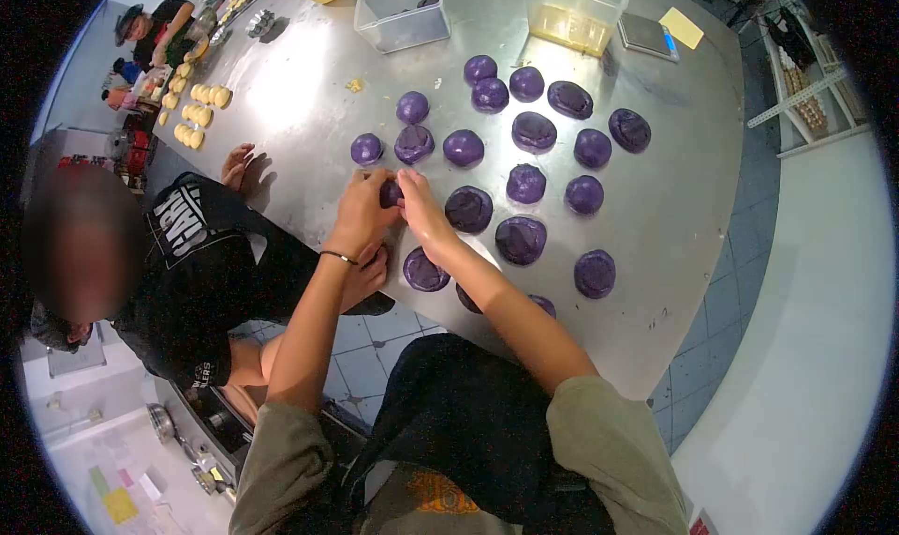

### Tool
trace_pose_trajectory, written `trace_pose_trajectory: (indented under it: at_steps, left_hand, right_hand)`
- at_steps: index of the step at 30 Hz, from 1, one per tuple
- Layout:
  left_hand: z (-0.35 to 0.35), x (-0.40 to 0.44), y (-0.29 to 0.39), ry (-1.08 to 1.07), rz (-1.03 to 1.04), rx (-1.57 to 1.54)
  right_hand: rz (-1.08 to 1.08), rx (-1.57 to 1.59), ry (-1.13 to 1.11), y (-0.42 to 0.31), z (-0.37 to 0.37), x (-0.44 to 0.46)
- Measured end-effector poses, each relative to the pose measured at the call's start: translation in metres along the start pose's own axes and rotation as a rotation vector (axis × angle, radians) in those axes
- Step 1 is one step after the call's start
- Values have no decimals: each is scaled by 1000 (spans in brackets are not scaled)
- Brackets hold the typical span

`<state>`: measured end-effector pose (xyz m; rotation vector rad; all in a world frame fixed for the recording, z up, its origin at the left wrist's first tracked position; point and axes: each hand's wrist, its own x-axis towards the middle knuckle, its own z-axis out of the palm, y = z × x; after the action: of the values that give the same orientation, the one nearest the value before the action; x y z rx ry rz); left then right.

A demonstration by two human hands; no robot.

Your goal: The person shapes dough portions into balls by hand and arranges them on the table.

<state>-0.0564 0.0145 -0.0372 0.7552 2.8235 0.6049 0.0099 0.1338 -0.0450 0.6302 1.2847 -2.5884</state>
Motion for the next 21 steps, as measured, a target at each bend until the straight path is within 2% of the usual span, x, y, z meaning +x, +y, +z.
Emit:
trace_pose_trajectory:
  at_steps: [5,7,9,11,12,14,15,17,18,20,21]
  left_hand:
    - [-14,-4,-1,34,25,-37]
    - [-26,-9,2,67,32,-48]
    - [-42,-24,6,95,-50,-116]
    - [-60,-41,2,102,-150,-171]
    - [-66,-51,1,111,-235,-222]
    - [-76,-70,2,205,-248,-208]
    - [-79,-75,2,224,-275,-193]
    - [-82,-81,4,236,-309,-220]
    - [-84,-82,4,247,-335,-242]
    - [-87,-81,10,284,-335,-268]
    - [-88,-81,14,324,-325,-285]
  right_hand:
    - [-6,-74,-28,-8,-17,6]
    - [-65,-309,-59,-13,-24,8]
    - [-48,-376,-76,-19,-30,10]
    - [-281,-784,-214,-20,-39,16]
    - [-271,-788,-220,-22,-39,15]
    - [-553,-1095,-285,-28,-39,14]
    - [-545,-1100,-291,-26,-38,17]
    - [-886,-1226,-365,-22,-31,25]
    - [-877,-1231,-373,-22,-26,30]
    - [-1070,-1548,-489,-26,-17,42]
    - [-1065,-1553,-504,-28,-15,48]
